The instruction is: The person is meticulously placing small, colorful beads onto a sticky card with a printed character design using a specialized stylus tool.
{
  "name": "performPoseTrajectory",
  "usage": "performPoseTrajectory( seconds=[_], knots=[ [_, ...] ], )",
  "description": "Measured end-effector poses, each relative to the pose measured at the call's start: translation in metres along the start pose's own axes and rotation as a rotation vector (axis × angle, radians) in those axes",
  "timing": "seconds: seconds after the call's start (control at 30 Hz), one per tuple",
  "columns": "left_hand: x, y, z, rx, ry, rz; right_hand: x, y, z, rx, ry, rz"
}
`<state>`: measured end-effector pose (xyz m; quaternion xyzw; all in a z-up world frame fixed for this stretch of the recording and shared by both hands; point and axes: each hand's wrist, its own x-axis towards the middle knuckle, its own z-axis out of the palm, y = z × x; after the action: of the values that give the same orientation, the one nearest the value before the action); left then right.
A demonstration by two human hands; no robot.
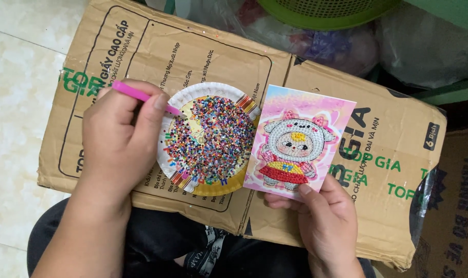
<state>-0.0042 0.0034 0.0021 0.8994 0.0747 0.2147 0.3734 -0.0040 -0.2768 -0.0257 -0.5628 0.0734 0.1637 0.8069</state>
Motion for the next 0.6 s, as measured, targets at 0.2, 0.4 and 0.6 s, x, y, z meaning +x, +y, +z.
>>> performPoseTrajectory(
  seconds=[0.2,0.4,0.6],
  knots=[
    [0.0022,-0.0027,0.0029,0.046,-0.031,0.156,-0.0004,-0.0015,0.0015,-0.004,0.005,0.001],
    [0.0038,-0.0005,0.0037,0.044,-0.025,0.193,-0.0001,-0.0001,0.0,0.0,0.001,0.003],
    [0.0037,-0.0025,0.0047,0.068,-0.02,0.197,0.0,-0.0006,0.0003,0.0,-0.018,-0.007]
  ],
)
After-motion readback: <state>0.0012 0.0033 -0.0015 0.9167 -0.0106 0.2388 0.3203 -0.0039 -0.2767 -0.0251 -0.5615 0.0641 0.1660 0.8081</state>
